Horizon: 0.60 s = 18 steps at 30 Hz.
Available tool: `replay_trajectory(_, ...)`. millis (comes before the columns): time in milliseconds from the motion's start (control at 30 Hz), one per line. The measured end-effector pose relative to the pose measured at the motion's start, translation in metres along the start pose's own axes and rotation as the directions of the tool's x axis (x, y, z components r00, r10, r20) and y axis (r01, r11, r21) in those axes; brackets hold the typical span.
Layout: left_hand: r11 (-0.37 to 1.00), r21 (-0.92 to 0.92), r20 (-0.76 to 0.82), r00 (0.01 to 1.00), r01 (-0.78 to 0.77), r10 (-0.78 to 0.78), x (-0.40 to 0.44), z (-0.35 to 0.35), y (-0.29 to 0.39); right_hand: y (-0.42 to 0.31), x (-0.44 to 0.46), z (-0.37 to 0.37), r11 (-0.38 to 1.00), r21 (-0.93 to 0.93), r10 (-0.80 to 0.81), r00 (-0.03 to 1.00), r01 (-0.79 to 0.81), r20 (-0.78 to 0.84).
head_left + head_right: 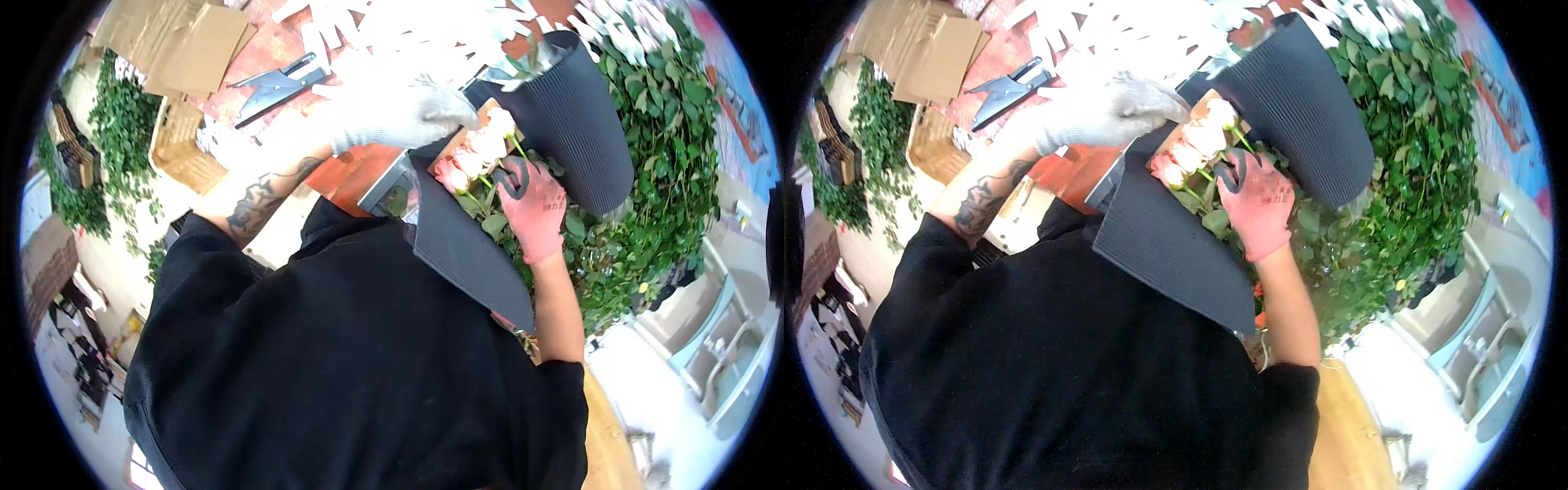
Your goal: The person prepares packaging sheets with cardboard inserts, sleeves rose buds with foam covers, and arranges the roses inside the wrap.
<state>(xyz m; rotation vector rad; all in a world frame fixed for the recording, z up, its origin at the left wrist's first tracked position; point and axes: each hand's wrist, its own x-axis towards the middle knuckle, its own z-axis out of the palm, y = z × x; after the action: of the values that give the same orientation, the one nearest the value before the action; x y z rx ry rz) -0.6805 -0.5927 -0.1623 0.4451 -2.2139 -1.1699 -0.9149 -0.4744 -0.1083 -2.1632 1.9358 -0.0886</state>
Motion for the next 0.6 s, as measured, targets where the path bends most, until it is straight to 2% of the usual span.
replay_trajectory(33, 1.000, -0.013, -0.020, 1.000, 0.013, -0.014, -0.006, -0.007, 0.001, 0.000, 0.003, 0.002, 0.996, 0.048, 0.066, 0.995, -0.070, 0.076)
replay_trajectory(100, 0.986, -0.014, -0.030, 0.986, 0.164, -0.165, -0.017, -0.019, 0.003, -0.004, 0.008, 0.006, 0.996, 0.019, 0.084, 0.992, -0.086, 0.100)
replay_trajectory(133, 0.991, 0.002, -0.106, 0.985, 0.135, -0.134, -0.019, -0.016, -0.004, -0.007, 0.011, 0.006, 0.994, -0.005, 0.107, 0.989, -0.107, 0.100)
replay_trajectory(167, 0.989, -0.015, -0.119, 0.982, 0.145, -0.146, -0.018, -0.015, -0.004, -0.008, 0.014, 0.006, 0.991, -0.029, 0.131, 0.987, -0.129, 0.098)
replay_trajectory(233, 0.972, 0.181, -0.188, 0.975, 0.151, -0.116, -0.005, -0.018, 0.005, 0.003, 0.012, 0.022, 0.998, 0.007, 0.068, 0.993, -0.069, 0.096)
replay_trajectory(267, 0.977, 0.162, -0.183, 0.977, 0.142, -0.112, 0.000, -0.013, 0.009, 0.007, 0.008, 0.027, 0.999, 0.004, 0.040, 0.999, -0.041, 0.013)
replay_trajectory(300, 0.966, 0.236, -0.161, 0.985, 0.105, -0.067, 0.005, -0.008, 0.010, 0.010, 0.007, 0.029, 1.000, -0.002, 0.014, 0.997, -0.014, -0.072)
replay_trajectory(367, 0.964, 0.082, 0.087, 0.962, 0.252, -0.258, 0.025, -0.003, 0.024, 0.008, 0.008, 0.028, 1.000, -0.014, 0.023, 0.997, -0.025, -0.070)
replay_trajectory(400, 0.953, 0.207, 0.146, 0.957, 0.219, -0.252, 0.030, 0.009, 0.020, 0.007, 0.009, 0.028, 1.000, -0.027, 0.009, 0.999, -0.010, -0.051)
replay_trajectory(433, 0.956, 0.206, 0.147, 0.959, 0.212, -0.244, 0.026, 0.029, 0.006, 0.005, 0.010, 0.027, 0.999, -0.039, -0.005, 0.999, 0.004, -0.034)
replay_trajectory(467, 1.000, 0.016, -0.062, 0.998, -0.024, 0.025, 0.020, 0.054, -0.015, -0.001, 0.012, 0.019, 0.999, -0.016, 0.032, 0.998, -0.031, 0.047)
replay_trajectory(533, 0.991, 0.038, 0.001, 0.992, -0.125, 0.125, 0.024, 0.041, -0.009, 0.000, 0.009, 0.021, 0.999, -0.017, 0.034, 0.999, -0.033, 0.024)
replay_trajectory(567, 0.991, 0.034, 0.006, 0.991, -0.132, 0.132, 0.030, 0.036, 0.000, 0.001, 0.008, 0.023, 1.000, -0.012, 0.029, 1.000, -0.029, 0.003)
replay_trajectory(600, 0.986, 0.163, 0.153, 0.987, 0.018, -0.043, 0.037, 0.031, 0.010, 0.001, 0.009, 0.023, 1.000, 0.017, 0.004, 1.000, -0.004, -0.019)
